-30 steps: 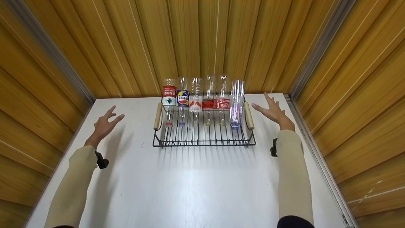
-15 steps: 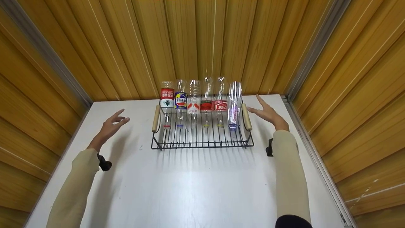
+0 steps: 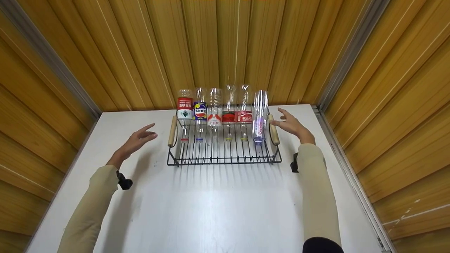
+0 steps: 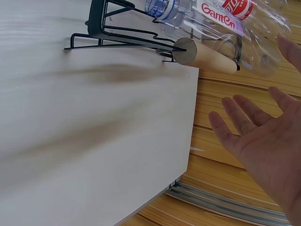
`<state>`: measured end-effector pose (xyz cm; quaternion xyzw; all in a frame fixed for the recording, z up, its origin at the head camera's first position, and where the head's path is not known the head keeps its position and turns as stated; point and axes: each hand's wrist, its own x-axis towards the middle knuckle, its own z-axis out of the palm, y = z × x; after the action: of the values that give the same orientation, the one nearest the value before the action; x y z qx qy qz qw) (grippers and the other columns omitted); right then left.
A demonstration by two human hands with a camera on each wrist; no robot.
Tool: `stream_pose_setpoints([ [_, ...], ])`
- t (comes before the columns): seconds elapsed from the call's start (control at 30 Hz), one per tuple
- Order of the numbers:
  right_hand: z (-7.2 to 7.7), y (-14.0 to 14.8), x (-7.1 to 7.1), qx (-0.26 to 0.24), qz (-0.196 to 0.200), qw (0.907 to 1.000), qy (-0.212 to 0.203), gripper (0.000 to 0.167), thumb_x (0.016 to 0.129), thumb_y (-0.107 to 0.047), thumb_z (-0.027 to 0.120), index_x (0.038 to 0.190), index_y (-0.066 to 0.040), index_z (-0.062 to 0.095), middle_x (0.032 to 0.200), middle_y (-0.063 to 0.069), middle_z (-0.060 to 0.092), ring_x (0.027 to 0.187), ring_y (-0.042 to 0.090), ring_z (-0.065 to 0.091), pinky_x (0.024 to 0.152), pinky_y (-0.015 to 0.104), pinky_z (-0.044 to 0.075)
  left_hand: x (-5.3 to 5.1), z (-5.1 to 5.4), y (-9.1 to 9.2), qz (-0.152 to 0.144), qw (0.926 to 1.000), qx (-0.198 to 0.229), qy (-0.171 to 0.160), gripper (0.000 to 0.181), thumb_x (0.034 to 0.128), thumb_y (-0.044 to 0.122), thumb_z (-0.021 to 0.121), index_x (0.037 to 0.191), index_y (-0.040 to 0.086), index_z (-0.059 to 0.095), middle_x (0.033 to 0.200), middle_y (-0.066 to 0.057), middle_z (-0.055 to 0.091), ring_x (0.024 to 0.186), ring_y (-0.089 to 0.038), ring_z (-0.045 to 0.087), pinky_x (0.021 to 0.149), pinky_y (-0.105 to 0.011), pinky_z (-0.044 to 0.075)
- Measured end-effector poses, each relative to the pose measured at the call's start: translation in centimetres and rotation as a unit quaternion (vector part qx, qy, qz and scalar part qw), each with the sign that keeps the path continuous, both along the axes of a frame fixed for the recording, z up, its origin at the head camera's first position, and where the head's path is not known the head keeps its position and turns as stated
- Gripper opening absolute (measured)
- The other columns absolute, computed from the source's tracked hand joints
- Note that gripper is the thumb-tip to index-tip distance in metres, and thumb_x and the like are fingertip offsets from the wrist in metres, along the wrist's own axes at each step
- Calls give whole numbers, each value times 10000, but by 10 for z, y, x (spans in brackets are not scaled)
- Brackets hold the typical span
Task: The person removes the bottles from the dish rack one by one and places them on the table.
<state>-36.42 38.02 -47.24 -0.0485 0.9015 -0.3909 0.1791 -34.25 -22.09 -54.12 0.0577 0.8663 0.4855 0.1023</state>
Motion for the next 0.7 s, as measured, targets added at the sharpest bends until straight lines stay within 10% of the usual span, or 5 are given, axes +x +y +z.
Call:
stream_pose_setpoints([
  [0.33,-14,-16,-5,149,-2,9999,-45,885,1042,-463,500,1645,-132,-56,1646,372,83,1502,596,124,1164,780,153,6,-14,29,-784,9958,479,9,733,1002,396,637,1628,276,276,1555,-203,472,1423,-409,459,1177,-650,332],
  [0.7,-22,-32,-14,98,-157,9995,246,855,1039,-379,549,1639,-47,38,1632,371,168,1497,554,229,1196,683,264,10,-30,49,-1010,9908,893,-125,729,1010,289,650,1629,291,266,1596,-219,396,1423,-407,456,1173,-589,377],
])
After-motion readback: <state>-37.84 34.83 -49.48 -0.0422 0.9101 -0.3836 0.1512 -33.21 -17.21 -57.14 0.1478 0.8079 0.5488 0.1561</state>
